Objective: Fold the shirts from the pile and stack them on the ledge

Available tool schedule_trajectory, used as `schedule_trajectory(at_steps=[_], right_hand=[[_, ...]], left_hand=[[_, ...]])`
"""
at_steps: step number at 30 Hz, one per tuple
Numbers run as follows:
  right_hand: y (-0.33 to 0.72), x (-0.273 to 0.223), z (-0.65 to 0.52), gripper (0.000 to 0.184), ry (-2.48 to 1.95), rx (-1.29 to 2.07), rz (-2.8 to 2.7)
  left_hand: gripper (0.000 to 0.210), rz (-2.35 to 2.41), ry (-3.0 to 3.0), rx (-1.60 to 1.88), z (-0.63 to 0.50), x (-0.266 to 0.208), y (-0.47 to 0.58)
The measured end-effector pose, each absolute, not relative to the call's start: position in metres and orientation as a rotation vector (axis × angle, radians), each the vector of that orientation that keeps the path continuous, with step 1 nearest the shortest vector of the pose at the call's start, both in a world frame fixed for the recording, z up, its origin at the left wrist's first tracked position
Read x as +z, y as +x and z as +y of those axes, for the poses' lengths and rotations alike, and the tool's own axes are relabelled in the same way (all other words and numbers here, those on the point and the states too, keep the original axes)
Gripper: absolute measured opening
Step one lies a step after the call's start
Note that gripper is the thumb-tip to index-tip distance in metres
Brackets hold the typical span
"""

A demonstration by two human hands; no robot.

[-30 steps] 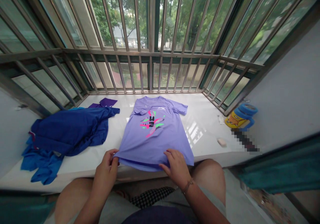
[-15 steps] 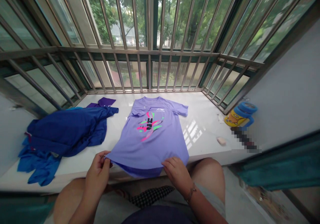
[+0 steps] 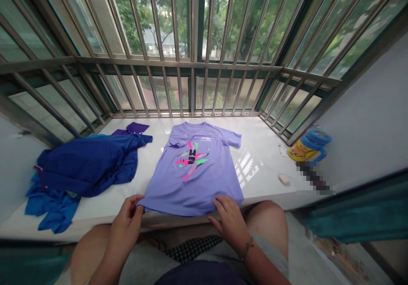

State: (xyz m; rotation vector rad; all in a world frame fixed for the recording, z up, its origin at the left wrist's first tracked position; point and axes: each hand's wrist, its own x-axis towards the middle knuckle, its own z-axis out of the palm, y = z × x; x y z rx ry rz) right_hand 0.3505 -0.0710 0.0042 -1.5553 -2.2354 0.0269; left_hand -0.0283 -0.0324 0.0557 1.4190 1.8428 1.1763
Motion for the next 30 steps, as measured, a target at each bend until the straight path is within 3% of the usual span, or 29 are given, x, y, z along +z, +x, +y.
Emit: schedule_trajectory(at_steps=[7,11,13,17,27,30], right_hand=[[0.280,0.029,-0.076,0.065,-1.399,0.287,-2.227],[0.234,0.047,-0.055,0.071,-1.341,0.269,-2.194],[0.218,0.053,-0.040,0.059,-1.363,0.211,-2.194],[0.211,0.064,-0.017,0.006,-1.432,0.104,-2.195],[0.252,0.111,-0.025,0.018,-1.273,0.422,-1.911],[0.246,0.114,-0.028,0.011,-1.190,0.466,-1.925]], left_hand=[[0.049,1.828,1.477,1.183,-0.026,0.072,-0.021],[0.041,1.876,1.585,1.117,-0.030,0.094,-0.008],[0.038,1.887,1.644,1.087,-0.033,0.104,-0.003],[0.036,1.847,1.767,1.057,-0.034,0.116,-0.002],[0.035,1.736,2.039,1.051,-0.033,0.116,-0.007],[0.034,1.718,2.043,1.069,-0.034,0.113,0.000]])
